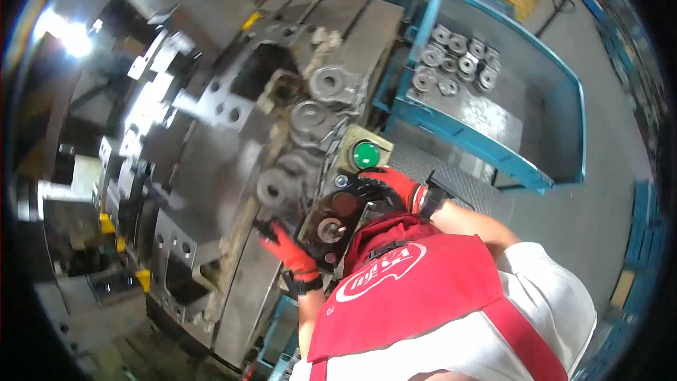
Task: The worker is seen placing metal parts into a large hydraulic press, operating the press using two buttons, and then moving the pressed parts into a storage bin.
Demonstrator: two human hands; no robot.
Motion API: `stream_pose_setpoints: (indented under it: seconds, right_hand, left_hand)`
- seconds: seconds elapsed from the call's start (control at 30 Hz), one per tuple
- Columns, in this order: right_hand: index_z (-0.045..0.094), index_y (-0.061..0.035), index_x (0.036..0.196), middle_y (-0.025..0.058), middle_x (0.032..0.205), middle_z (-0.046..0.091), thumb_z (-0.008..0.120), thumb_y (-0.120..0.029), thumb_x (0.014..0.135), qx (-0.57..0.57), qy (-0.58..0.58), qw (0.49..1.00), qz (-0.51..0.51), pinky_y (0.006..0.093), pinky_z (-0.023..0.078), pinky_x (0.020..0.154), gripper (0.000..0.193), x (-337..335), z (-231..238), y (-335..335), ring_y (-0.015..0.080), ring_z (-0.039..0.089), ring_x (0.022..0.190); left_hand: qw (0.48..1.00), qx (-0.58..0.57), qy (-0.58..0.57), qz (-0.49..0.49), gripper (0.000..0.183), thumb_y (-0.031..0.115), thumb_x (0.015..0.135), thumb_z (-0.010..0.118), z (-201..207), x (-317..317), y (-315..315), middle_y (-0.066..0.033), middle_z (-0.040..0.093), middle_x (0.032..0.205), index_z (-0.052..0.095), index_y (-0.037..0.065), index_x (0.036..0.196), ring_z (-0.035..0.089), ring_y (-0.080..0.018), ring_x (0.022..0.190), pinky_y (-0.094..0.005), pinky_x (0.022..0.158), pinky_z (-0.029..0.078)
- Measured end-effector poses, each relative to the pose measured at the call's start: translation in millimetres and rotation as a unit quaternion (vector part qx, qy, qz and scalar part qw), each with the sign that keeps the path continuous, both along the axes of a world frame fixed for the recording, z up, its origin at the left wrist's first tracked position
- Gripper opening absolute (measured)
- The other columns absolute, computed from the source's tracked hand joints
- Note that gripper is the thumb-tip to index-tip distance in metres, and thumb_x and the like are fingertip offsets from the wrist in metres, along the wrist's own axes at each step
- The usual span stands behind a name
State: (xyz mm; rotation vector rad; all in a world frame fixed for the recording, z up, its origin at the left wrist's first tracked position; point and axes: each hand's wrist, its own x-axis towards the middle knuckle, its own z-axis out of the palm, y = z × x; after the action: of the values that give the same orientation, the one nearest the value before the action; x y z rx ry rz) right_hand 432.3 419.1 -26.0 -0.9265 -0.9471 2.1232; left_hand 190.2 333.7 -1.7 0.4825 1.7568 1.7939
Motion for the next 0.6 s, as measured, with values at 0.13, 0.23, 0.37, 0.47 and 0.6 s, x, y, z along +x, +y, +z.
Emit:
stream_pose_setpoints:
  seconds: [0.13,0.23,0.37,0.47,0.6]
  right_hand:
    - [0.054,-0.0064,0.103,0.0041,0.093,0.058,0.054,-0.023,0.081,-0.176,0.025,0.982,-0.066,0.0278,0.045,0.067,0.028,15.0,23.8,1.8,0.013,0.058,0.078]
    - [0.055,-0.0064,0.101,0.0036,0.09,0.058,0.054,-0.024,0.081,-0.146,0.027,0.984,-0.096,0.0271,0.045,0.065,0.027,44.9,17.8,4.4,0.0128,0.057,0.074]
    - [0.054,-0.0044,0.102,0.0036,0.087,0.058,0.053,-0.026,0.081,-0.099,0.039,0.985,-0.136,0.0275,0.046,0.065,0.029,106.3,5.4,5.4,0.0126,0.056,0.075]
    - [0.054,-0.0039,0.103,0.0046,0.089,0.058,0.051,-0.024,0.083,-0.092,0.019,0.983,-0.159,0.0285,0.046,0.069,0.028,169.5,4.4,8.2,0.013,0.056,0.08]
    - [0.052,-0.0046,0.105,0.0062,0.091,0.058,0.052,-0.026,0.083,-0.105,0.042,0.964,-0.24,0.0299,0.046,0.07,0.031,248.7,5.7,-4.4,0.0151,0.057,0.081]
  left_hand:
    - [0.993,0.107,0.04,-0.025,0.041,0.012,0.086,0.047,69.4,43.7,9.8,-0.0113,0.045,0.117,0.035,-0.001,0.123,0.045,-0.0183,0.105,-0.03,0.092,0.033]
    - [0.981,0.092,0.091,-0.145,0.037,0.008,0.086,0.045,75.9,75.9,21.9,-0.0104,0.047,0.116,0.037,-0.001,0.121,0.045,-0.0183,0.103,-0.0296,0.091,0.033]
    - [0.987,-0.034,0.002,-0.157,0.042,0.009,0.081,0.055,55.9,148.3,41.1,-0.0095,0.05,0.11,0.041,0.001,0.119,0.049,-0.0168,0.096,-0.0278,0.081,0.041]
    - [0.949,-0.041,-0.081,-0.301,0.032,0.012,0.084,0.048,39.3,205.4,60.9,-0.0117,0.052,0.108,0.045,-0.001,0.113,0.052,-0.0186,0.096,-0.0319,0.083,0.044]
    - [0.725,0.025,0.314,-0.613,0.031,0.011,0.087,0.036,21.1,262.3,83.5,-0.0136,0.052,0.107,0.043,-0.004,0.113,0.053,-0.0209,0.098,-0.0318,0.085,0.043]
